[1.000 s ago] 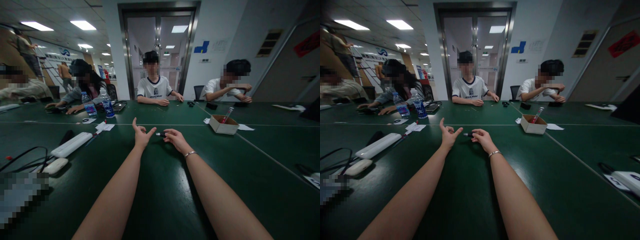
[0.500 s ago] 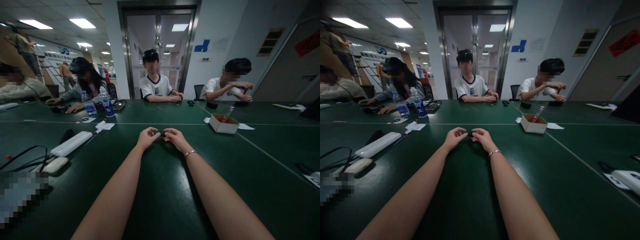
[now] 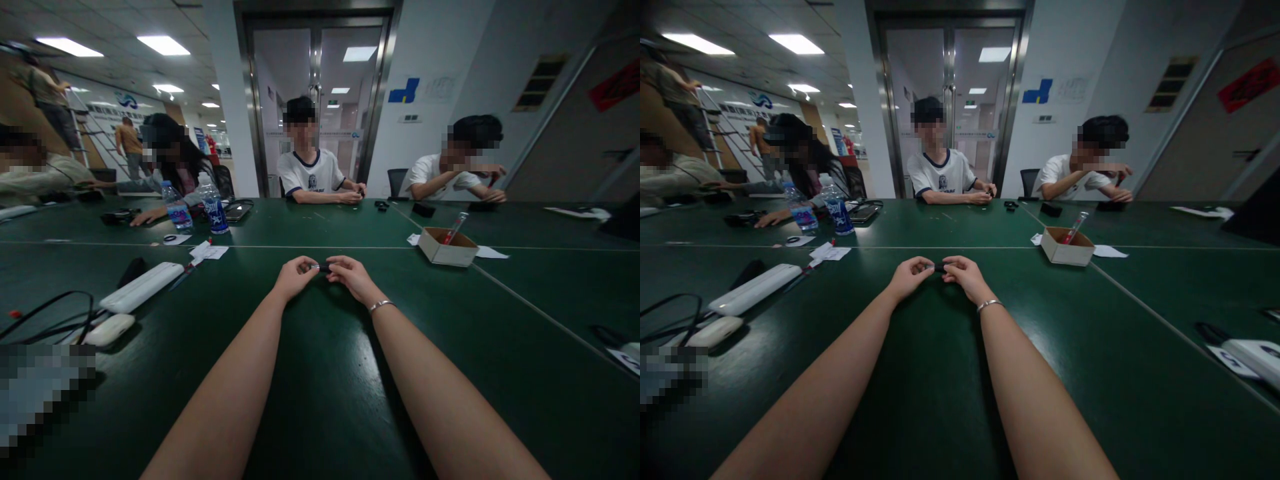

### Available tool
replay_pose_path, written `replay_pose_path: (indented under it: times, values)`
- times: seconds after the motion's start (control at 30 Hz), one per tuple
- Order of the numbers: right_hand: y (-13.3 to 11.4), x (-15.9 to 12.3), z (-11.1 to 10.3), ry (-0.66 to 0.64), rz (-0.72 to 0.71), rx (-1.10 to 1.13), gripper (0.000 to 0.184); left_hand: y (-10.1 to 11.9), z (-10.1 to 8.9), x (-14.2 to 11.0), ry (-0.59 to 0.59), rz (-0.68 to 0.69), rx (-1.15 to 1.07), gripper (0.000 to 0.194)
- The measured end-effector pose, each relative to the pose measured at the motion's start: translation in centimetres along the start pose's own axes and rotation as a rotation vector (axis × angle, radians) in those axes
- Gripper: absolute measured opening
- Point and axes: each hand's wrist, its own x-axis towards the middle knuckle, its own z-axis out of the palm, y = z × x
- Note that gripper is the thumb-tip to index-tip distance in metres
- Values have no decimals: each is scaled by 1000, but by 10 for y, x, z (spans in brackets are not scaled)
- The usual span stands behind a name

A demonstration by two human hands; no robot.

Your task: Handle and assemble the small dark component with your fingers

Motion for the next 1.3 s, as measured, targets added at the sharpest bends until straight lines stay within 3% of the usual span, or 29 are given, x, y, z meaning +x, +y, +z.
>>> replay_pose_path:
  times: [0.47, 0.63, 1.3]
  values:
    - [0, -1, 0, -11, -12, -10, 16, 3, -1, 0, -33, -76, 86, 54]
    - [-2, -2, 1, -17, -3, -9, 17, -1, 1, 1, -8, -55, -83, 32]
    - [-1, -1, 1, -5, -5, -14, 16, 0, 2, 1, -31, -62, -72, 23]
